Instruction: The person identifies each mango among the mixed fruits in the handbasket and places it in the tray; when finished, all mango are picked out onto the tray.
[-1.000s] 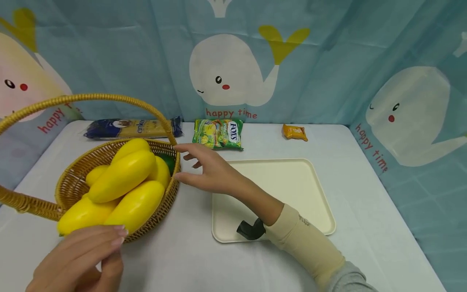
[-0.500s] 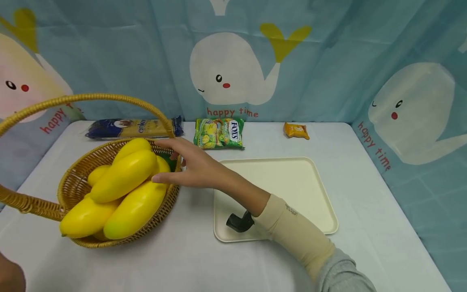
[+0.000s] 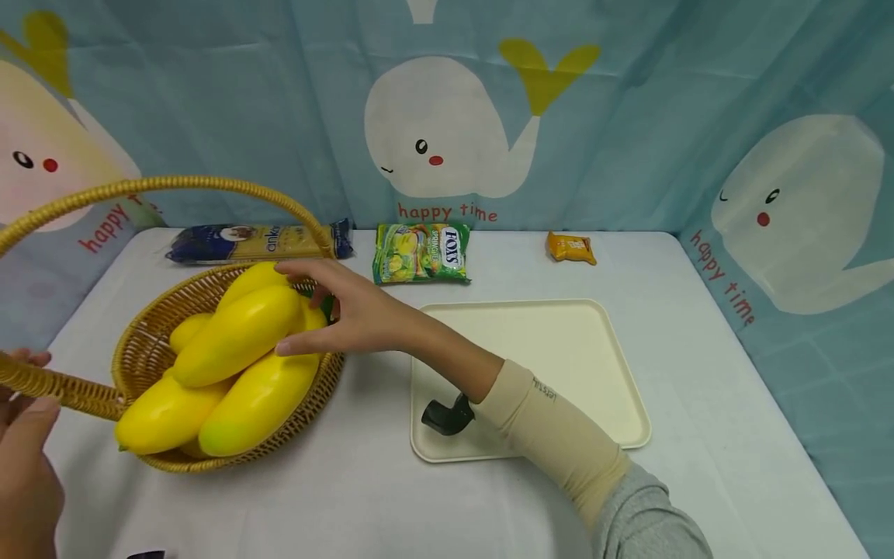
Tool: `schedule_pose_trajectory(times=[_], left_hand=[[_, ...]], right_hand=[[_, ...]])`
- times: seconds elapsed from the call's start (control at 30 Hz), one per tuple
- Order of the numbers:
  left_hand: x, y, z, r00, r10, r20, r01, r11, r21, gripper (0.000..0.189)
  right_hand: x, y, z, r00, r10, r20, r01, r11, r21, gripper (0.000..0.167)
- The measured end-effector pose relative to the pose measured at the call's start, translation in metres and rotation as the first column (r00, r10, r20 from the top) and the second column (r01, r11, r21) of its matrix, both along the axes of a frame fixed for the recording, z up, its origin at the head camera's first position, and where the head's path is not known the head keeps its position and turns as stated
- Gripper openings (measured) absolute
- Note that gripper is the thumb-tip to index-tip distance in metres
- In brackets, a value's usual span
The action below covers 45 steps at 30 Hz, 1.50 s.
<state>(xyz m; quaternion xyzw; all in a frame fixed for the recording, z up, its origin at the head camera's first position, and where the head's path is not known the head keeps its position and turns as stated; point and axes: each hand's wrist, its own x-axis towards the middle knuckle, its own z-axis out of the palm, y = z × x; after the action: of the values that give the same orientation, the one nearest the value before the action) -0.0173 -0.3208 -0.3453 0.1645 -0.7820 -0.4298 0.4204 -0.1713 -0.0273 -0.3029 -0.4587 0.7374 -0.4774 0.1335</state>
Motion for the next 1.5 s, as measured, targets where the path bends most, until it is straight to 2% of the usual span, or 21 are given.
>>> schedule_pose_trajectory(times=[0.1,0.2,0.27,0.43,0.57,0.83,1.0,1.13,1.3,1.5], left_hand=[[0.001,0.006,0.002,0.997,-0.068,0.029,0.067,0.997,0.039,0.046],[0.004,0.007,0.002,0.992,-0.101,0.079,0.100,0.995,0.021,0.047],[0.005,0.006,0.000,0.985,-0.129,0.118,0.125,0.991,0.044,0.049],[0.005,-0.003,-0.012,0.965,-0.186,0.183,0.183,0.983,0.033,0.050],[0.005,-0.008,-0.018,0.959,-0.208,0.194,0.212,0.977,-0.002,0.052],[0.005,-0.009,-0.020,0.960,-0.207,0.187,0.211,0.977,-0.002,0.054],[0.006,-0.007,-0.018,0.958,-0.206,0.199,0.209,0.978,0.005,0.053],[0.006,-0.006,-0.016,0.957,-0.202,0.209,0.201,0.979,0.023,0.052],[0.006,-0.006,-0.016,0.955,-0.189,0.228,0.184,0.982,0.043,0.053],[0.006,-0.006,-0.015,0.951,-0.175,0.254,0.163,0.984,0.070,0.053]], right_hand=[[-0.002,-0.002,0.000,1.000,0.020,0.000,-0.020,1.000,-0.002,0.086],[-0.003,-0.005,0.000,0.999,0.043,-0.001,-0.043,0.999,-0.007,0.086],[-0.003,-0.007,0.000,0.998,0.060,0.000,-0.060,0.998,-0.018,0.085],[-0.003,-0.011,0.002,0.997,0.065,-0.046,-0.065,0.998,0.003,0.083],[-0.004,-0.013,0.001,0.991,0.060,-0.119,-0.059,0.998,0.016,0.078],[-0.004,-0.015,-0.002,0.990,0.054,-0.131,-0.056,0.998,-0.014,0.067],[-0.004,-0.014,-0.004,0.994,0.046,-0.100,-0.050,0.998,-0.038,0.061],[-0.001,-0.013,-0.005,0.997,0.028,-0.071,-0.031,0.998,-0.047,0.058],[0.002,-0.009,-0.007,1.000,-0.005,0.021,0.007,0.997,-0.072,0.060],[0.004,-0.007,-0.012,0.997,-0.007,0.072,0.020,0.983,-0.184,0.061]])
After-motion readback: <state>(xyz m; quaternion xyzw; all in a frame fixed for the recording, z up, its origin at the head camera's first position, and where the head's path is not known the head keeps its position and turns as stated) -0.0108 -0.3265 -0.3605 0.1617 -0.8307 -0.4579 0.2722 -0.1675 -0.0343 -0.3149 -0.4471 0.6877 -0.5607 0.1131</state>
